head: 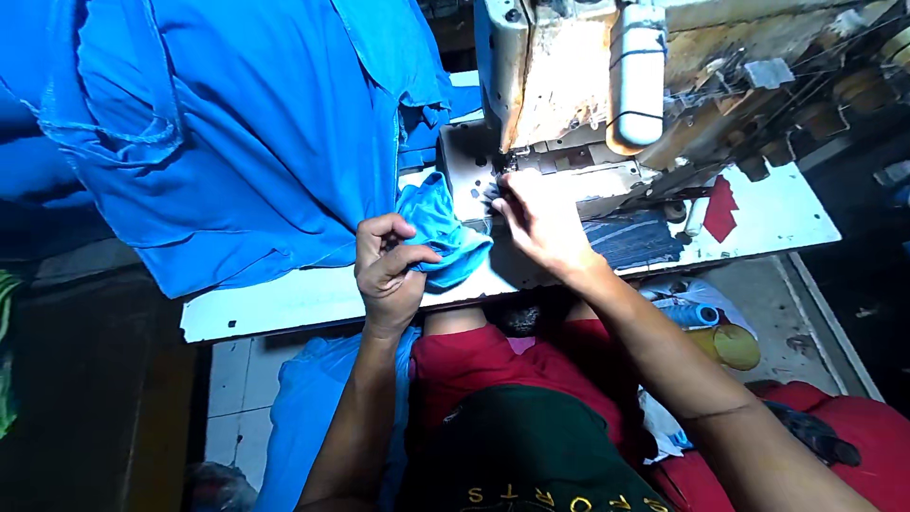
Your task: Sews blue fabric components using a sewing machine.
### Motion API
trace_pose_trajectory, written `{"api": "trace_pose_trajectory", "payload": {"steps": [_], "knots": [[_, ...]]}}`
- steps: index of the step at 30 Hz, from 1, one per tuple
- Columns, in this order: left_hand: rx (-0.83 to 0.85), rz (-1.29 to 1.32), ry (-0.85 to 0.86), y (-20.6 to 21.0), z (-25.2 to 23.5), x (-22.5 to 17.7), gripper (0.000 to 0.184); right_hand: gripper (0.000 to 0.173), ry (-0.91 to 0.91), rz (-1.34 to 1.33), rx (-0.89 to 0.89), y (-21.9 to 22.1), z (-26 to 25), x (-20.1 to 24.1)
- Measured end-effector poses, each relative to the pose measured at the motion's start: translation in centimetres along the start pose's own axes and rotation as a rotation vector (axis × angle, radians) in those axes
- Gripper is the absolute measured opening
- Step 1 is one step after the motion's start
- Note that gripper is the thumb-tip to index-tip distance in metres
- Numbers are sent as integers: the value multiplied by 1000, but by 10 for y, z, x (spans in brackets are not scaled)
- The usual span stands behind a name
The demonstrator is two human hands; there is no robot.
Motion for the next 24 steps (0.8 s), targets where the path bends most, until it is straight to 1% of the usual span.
{"api": "trace_pose_trajectory", "payload": {"steps": [2,3,5,7,9,10,11,13,14,15,16,19,24], "knots": [[63,46,-30,5,1,-2,19,28,106,-252,23,-9,22,3],[97,69,-47,9,1,-3,19,24,172,-387,46,-9,29,4],[146,98,-69,17,1,-5,21,21,284,-680,136,2,42,4],[166,101,-81,23,4,-2,20,24,361,-979,213,19,55,5],[162,88,-91,27,8,1,17,21,370,-1140,217,29,63,9],[152,83,-103,27,10,3,18,17,359,-1188,199,30,66,10],[133,98,-123,26,13,5,20,20,333,-1225,188,29,67,13],[55,215,-195,21,19,12,28,48,262,-1303,211,24,64,21],[-5,306,-250,18,23,17,29,61,231,-1335,239,23,61,25],[-84,399,-307,14,26,22,28,70,217,-1354,267,23,60,28],[-166,478,-362,9,29,28,28,75,214,-1363,285,24,59,30],[-337,618,-489,-5,35,41,27,77,245,-1335,297,29,60,30],[-484,785,-637,-15,41,47,30,64,285,-1279,237,37,61,26]]}}
Point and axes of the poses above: each hand's wrist, its own z-axis away from the middle knuckle, its own y-axis out of the palm, x = y × z, the point moved 6 cm from there along -z, towards the middle knuckle, and after that the axes turned 7 degrees about z, right-handed, at the moved point
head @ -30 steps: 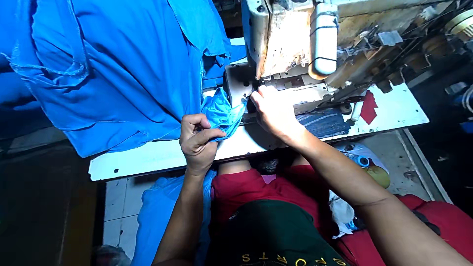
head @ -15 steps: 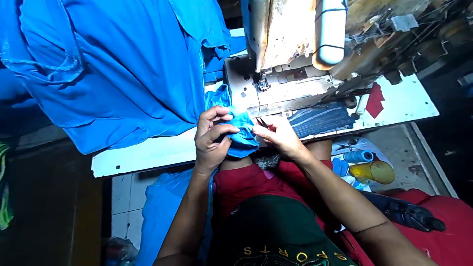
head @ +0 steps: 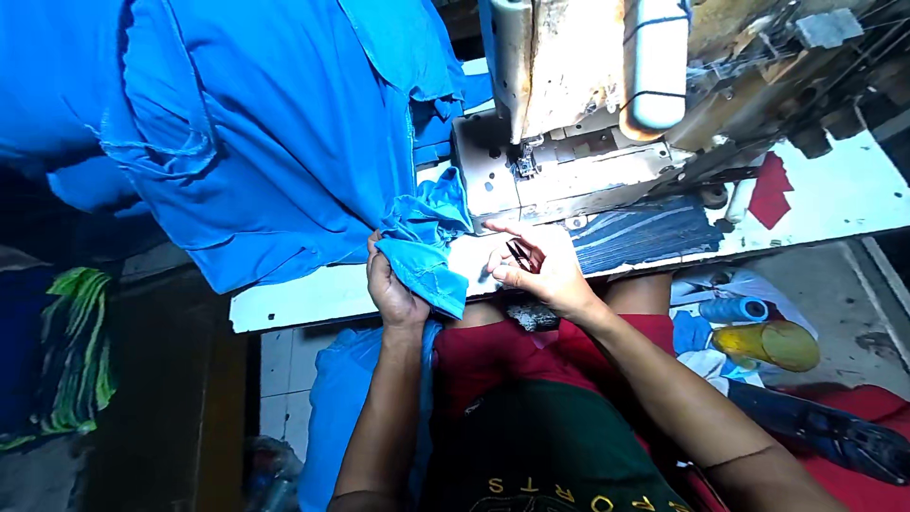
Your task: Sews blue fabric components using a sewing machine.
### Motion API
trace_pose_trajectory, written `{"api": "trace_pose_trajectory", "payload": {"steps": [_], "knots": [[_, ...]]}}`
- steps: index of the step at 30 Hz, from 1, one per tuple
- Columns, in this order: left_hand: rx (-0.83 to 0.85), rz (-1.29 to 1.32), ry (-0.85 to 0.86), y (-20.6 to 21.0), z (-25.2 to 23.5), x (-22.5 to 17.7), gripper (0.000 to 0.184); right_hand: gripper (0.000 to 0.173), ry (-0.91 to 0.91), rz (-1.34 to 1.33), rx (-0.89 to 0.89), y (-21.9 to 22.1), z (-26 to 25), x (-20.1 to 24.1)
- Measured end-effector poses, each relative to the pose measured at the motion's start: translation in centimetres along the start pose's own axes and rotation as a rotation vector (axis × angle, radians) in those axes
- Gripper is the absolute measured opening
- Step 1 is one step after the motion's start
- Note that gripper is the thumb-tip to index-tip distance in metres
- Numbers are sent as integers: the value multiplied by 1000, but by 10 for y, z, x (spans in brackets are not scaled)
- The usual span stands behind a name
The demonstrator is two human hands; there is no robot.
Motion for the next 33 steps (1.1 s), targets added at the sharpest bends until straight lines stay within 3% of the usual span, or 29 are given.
{"api": "trace_pose_trajectory", "payload": {"steps": [12,17,20,23,26,28,30,33], "knots": [[35,198,-87,16,-4,-6,27,54,32,33,-26,4,-5,-1],[92,141,-83,18,-5,-4,28,52,34,46,-51,1,-3,-5],[282,-2,13,30,-16,-17,22,49,56,92,-105,-5,2,-9],[361,-126,246,41,-49,-70,27,37,17,232,-276,-22,9,-9],[246,-586,662,42,-85,-155,39,26,-25,359,-415,-37,20,-2],[-37,-1109,919,37,-106,-209,55,19,-60,397,-440,-37,26,5],[-373,-1495,827,28,-124,-238,76,14,-107,410,-407,-31,28,13],[-471,-1630,532,10,-152,-229,85,12,-180,402,-292,-13,22,20]]}}
Point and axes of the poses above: each hand's wrist, its own z-axis away from the middle knuckle, its own y-axis out of the palm, x = y × z, the point moved 6 cm from there along -z, towards the middle knuckle, and after that the axes turned 7 degrees about z, right-handed, at the moved point
